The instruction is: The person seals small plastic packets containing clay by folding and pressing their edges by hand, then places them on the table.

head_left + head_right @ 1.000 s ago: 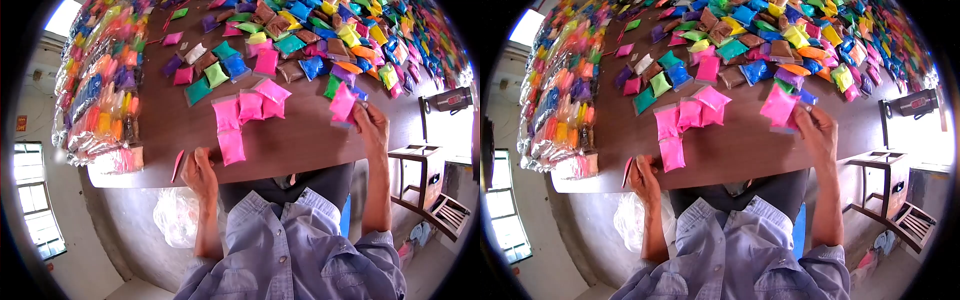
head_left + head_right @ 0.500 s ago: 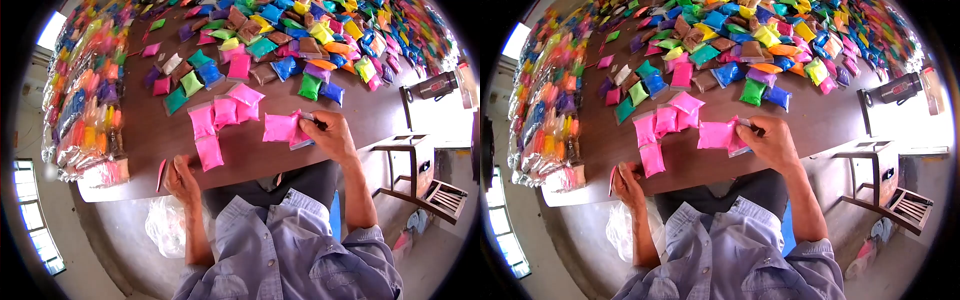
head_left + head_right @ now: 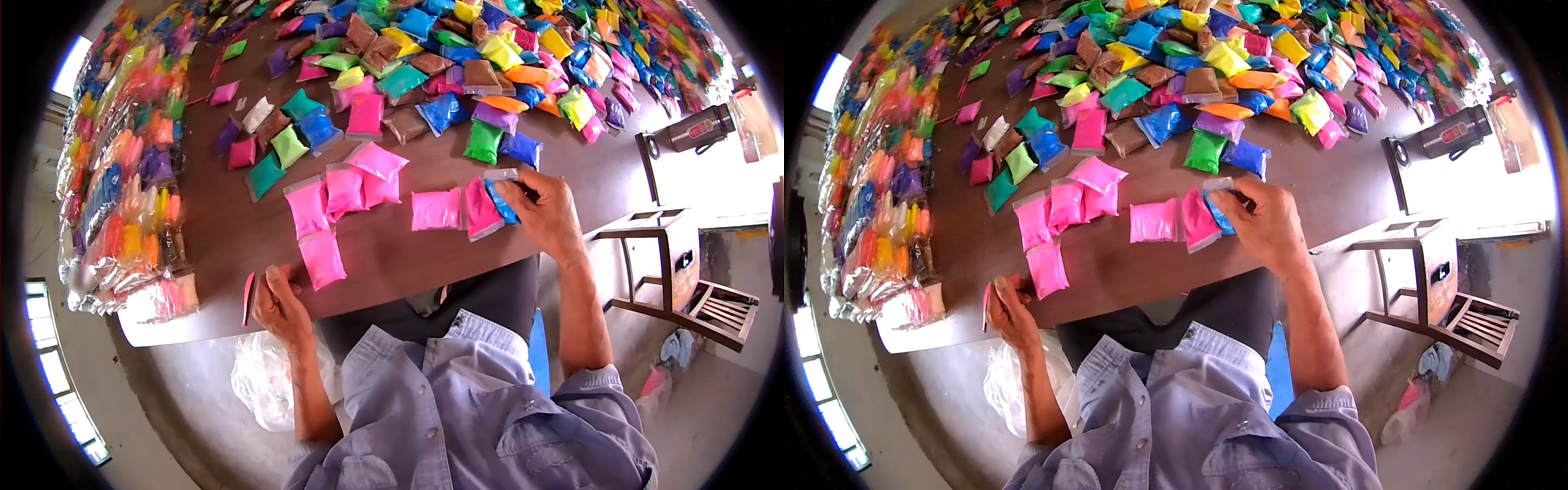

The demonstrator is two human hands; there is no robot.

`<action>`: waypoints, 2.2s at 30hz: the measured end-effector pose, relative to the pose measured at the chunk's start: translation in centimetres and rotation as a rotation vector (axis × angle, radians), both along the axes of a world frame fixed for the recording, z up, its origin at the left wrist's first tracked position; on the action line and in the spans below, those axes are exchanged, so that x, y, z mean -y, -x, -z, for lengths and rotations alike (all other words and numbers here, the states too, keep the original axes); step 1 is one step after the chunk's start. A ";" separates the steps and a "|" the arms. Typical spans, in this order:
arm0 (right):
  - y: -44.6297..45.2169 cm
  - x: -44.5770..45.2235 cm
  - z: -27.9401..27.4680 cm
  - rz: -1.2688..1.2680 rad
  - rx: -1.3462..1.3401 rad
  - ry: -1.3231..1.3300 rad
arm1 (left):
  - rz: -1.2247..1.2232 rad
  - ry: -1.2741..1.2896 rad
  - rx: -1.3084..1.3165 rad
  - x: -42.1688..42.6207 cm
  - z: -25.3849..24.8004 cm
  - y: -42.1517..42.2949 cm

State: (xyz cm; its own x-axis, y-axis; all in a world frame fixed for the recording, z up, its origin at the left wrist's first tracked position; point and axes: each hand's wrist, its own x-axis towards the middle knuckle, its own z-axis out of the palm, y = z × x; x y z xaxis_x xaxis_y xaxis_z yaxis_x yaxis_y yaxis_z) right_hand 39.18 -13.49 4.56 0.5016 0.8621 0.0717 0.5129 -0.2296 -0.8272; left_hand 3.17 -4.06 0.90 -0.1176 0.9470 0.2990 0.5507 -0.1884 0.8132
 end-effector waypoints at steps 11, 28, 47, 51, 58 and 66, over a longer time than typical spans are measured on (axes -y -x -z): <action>-4.1 -3.0 -4.4 0.233 -0.069 -0.161 | 0.012 -0.039 -0.029 -0.2 0.0 -0.2; 5.4 -1.3 -1.2 -0.153 0.491 -0.051 | 0.012 -0.030 -0.035 -0.1 0.4 0.2; -0.8 0.5 -0.4 0.030 0.612 -0.115 | 0.034 -0.008 0.006 0.0 0.0 0.3; 2.2 0.2 -1.8 0.079 0.208 -0.130 | 0.049 -0.047 0.001 -0.1 0.0 0.4; 8.8 0.1 -0.2 -0.174 -0.568 -0.097 | 0.023 0.032 0.162 0.6 -0.5 1.1; 10.6 0.7 0.2 -0.422 -0.567 -0.046 | 0.371 -0.171 -0.139 4.6 -6.5 -3.0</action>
State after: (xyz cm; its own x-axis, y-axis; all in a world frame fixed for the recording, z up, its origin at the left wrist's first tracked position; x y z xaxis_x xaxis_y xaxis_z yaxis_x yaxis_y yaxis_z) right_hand 28.63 -14.21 4.41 0.0964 0.9935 -0.0606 0.0380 -0.0645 -0.9972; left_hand 6.22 -8.69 7.36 0.2739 0.8530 0.4442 0.5227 -0.5197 0.6758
